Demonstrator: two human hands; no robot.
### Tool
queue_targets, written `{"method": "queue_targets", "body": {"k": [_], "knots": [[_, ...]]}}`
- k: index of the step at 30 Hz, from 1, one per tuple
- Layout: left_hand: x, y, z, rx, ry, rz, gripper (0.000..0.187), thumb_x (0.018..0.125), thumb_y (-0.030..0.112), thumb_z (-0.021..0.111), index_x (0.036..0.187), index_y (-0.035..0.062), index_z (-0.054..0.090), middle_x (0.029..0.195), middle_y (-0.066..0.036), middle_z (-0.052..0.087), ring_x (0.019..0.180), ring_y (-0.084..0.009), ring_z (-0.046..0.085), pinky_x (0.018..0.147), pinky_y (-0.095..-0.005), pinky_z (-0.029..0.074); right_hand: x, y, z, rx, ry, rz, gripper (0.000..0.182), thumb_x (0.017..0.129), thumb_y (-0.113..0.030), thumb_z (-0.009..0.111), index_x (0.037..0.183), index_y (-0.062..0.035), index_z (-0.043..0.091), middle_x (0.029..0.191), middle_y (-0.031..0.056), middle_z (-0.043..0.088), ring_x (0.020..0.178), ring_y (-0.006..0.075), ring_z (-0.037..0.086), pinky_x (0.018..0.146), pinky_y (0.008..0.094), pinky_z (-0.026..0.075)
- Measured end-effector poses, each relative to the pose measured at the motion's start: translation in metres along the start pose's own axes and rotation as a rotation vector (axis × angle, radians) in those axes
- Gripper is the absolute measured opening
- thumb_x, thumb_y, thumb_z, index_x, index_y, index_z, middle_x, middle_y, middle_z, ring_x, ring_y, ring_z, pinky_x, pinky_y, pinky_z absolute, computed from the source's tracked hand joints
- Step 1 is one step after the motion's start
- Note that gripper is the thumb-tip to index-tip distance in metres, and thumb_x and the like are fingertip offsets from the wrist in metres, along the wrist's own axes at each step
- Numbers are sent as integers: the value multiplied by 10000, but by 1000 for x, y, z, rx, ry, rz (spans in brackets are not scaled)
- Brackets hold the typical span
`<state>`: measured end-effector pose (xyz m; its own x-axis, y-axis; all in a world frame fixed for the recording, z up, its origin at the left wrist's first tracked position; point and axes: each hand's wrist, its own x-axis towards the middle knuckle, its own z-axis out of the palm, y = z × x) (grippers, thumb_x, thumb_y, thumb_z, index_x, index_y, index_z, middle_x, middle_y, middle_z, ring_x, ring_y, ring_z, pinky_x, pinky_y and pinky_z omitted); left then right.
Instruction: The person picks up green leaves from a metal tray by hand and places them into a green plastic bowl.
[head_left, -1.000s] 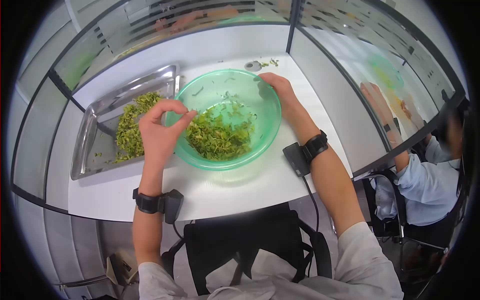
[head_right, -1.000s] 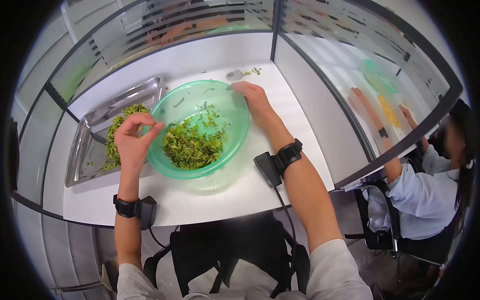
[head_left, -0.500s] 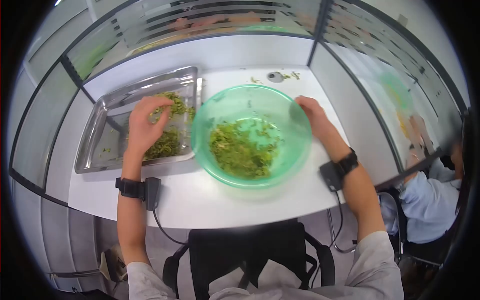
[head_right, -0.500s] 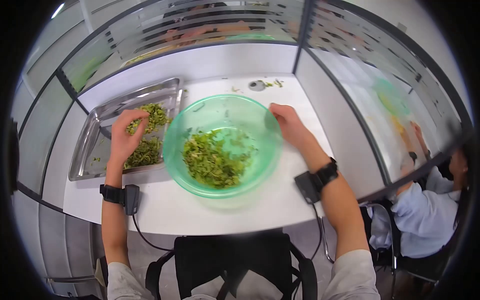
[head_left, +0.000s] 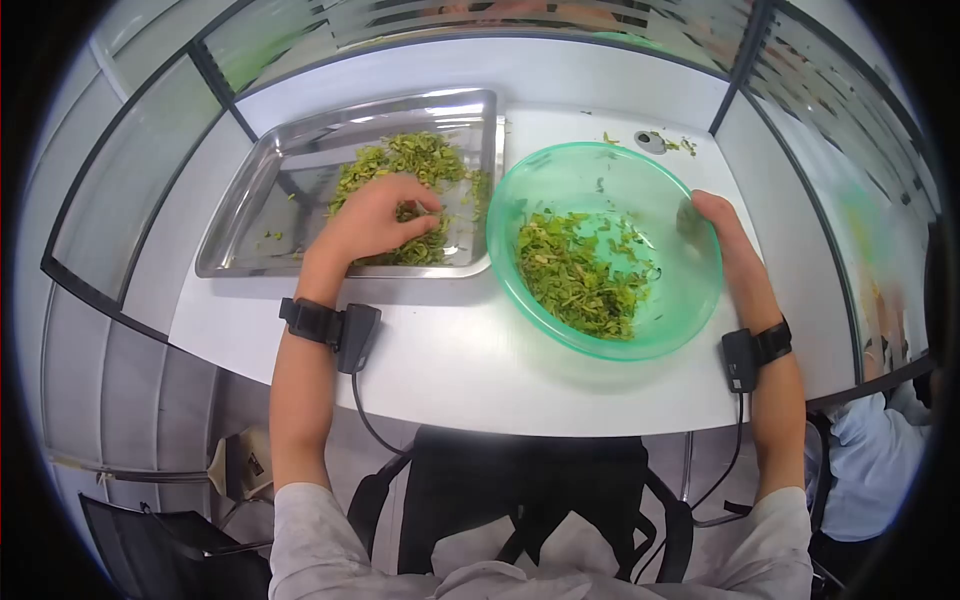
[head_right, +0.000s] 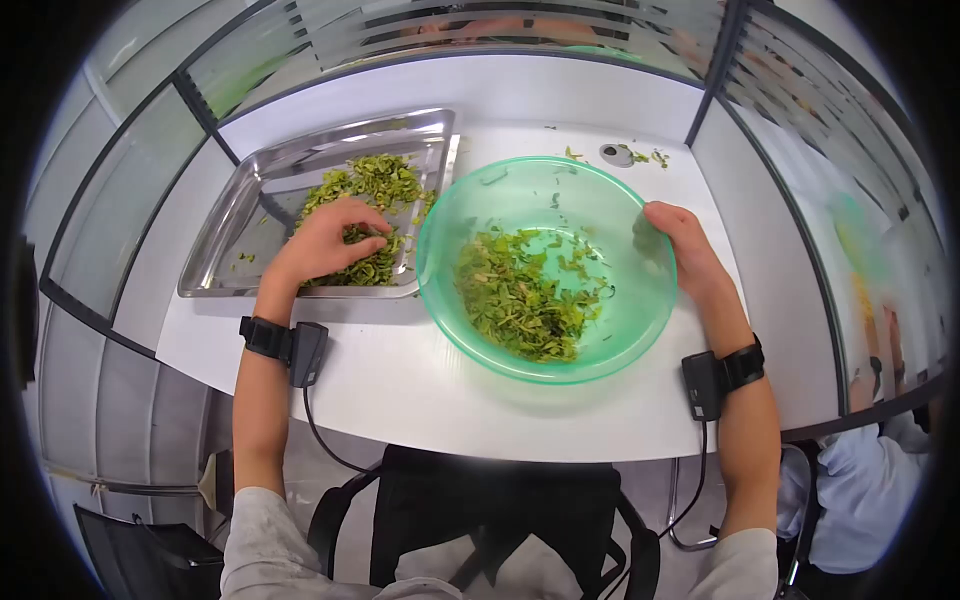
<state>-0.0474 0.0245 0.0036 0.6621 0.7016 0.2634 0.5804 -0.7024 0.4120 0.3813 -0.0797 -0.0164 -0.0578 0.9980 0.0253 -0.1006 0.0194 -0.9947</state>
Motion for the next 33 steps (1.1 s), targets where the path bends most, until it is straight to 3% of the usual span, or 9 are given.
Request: {"method": "queue_targets", "body": {"k": [2, 5, 11, 14, 18, 20, 27, 30, 33], "knots": [[1, 0, 5, 26, -78, 105, 195, 768, 124, 693, 957, 78, 681, 1032, -96, 624, 1036, -275, 550, 939, -372, 412, 0, 2, 0, 13, 5, 4, 233, 917, -263, 573, 904, -34, 613, 823, -5, 613, 713, 62, 573, 632, 219, 486], [-2, 7, 3, 43, -114, 89, 195, 755, 110, 691, 947, 77, 679, 1021, -86, 624, 1032, -272, 551, 953, -369, 404, 1, 3, -3, 23, -18, 1, 221, 923, -255, 566, 910, -39, 608, 812, -11, 601, 704, 58, 565, 626, 222, 481], [0, 4, 10, -42, -70, 147, 169, 721, 43, 698, 884, 67, 663, 847, -58, 638, 877, -249, 574, 834, -349, 447, -1, 1, 4, -4, 48, 9, 207, 922, -248, 567, 894, -45, 600, 805, -15, 590, 697, 55, 557, 618, 220, 478], [-2, 11, 7, -53, -71, 32, 194, 719, 32, 693, 907, 66, 659, 822, -66, 633, 829, -219, 585, 778, -328, 463, 2, 5, 1, -12, 37, -4, 209, 924, -251, 563, 894, -47, 599, 810, -15, 589, 702, 54, 556, 624, 220, 480], [0, 12, 8, -54, -98, 3, 175, 729, 38, 681, 902, 63, 667, 815, -71, 634, 834, -234, 583, 791, -334, 460, -1, 1, 6, -12, 48, 0, 213, 925, -254, 560, 902, -46, 600, 812, -12, 590, 707, 58, 559, 630, 222, 483], [1, 5, 11, 32, -76, 127, 149, 737, 56, 676, 886, 65, 678, 817, -74, 636, 838, -253, 578, 793, -349, 455, -2, 0, 6, -30, 34, -7, 218, 924, -257, 561, 914, -43, 603, 813, -11, 592, 711, 60, 561, 637, 225, 487], [3, 19, 4, 179, -120, 140, 82, 729, 106, 698, 809, 92, 685, 819, -52, 633, 863, -253, 565, 794, -368, 432, -1, 0, 8, 27, 77, 14, 215, 918, -257, 572, 931, -48, 619, 812, -10, 597, 704, 60, 563, 631, 226, 484], [2, 28, 8, 357, -59, 120, 57, 717, 114, 698, 771, 112, 680, 798, -31, 602, 928, -234, 536, 817, -360, 410, 4, 6, 0, 46, 8, 0, 231, 910, -269, 588, 941, -44, 630, 803, -4, 600, 700, 77, 565, 625, 237, 474], [6, 27, 12, 340, 39, 147, 46, 731, 94, 683, 775, 99, 671, 814, -27, 619, 888, -208, 563, 781, -329, 426, 3, 4, 5, 56, 48, 30, 235, 910, -275, 589, 913, -43, 627, 792, -5, 595, 691, 77, 556, 631, 246, 468]]}}
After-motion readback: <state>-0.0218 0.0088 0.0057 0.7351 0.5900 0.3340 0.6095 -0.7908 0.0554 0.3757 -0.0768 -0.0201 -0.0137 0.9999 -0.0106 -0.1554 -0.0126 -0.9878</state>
